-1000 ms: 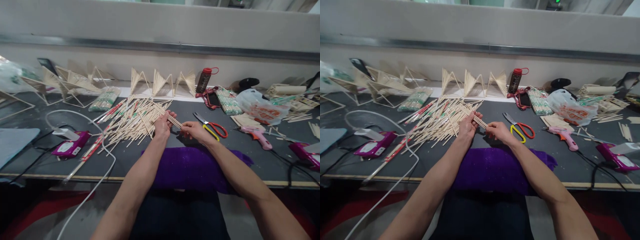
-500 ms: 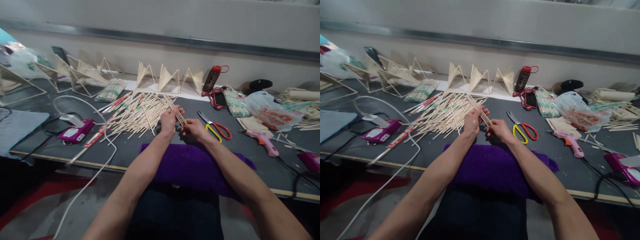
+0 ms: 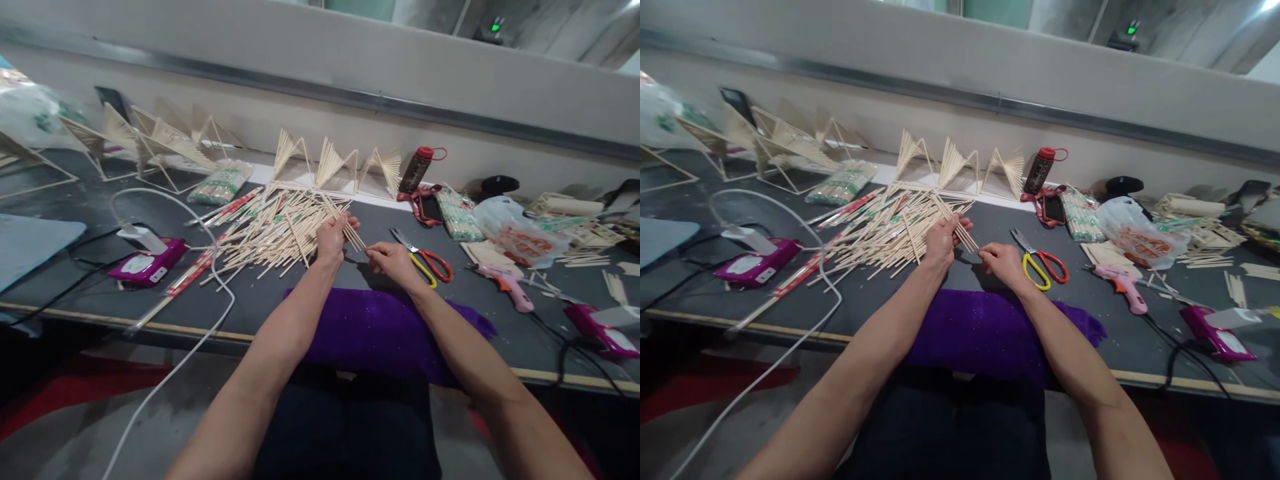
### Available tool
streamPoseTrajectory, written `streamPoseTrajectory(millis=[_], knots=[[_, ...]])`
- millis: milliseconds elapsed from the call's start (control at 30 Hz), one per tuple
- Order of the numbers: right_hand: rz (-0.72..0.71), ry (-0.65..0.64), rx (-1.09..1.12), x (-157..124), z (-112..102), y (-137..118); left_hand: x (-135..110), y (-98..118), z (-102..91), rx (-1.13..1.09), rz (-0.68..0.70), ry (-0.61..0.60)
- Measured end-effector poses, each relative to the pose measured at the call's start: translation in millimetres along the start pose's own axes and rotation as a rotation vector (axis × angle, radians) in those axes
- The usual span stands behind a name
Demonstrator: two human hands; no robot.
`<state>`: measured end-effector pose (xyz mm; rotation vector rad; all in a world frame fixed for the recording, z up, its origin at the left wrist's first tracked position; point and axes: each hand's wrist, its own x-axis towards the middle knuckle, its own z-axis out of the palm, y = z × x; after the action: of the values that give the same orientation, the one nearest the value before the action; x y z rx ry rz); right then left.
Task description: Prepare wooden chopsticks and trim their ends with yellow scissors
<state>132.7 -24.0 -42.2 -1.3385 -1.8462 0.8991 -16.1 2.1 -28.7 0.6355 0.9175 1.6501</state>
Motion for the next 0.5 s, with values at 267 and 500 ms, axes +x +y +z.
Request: streamPoseTrajectory(millis=[267, 500], knots=[[-0.285, -0.023, -0.322, 1.7, 4.4, 4.8, -3.5, 4.1, -5.2, 0.004, 0.012, 0.004], [-0.286, -0.05, -0.45, -0.5, 0.0, 4.4, -3.1, 2.6, -0.3, 0.026, -0.004, -0.038]])
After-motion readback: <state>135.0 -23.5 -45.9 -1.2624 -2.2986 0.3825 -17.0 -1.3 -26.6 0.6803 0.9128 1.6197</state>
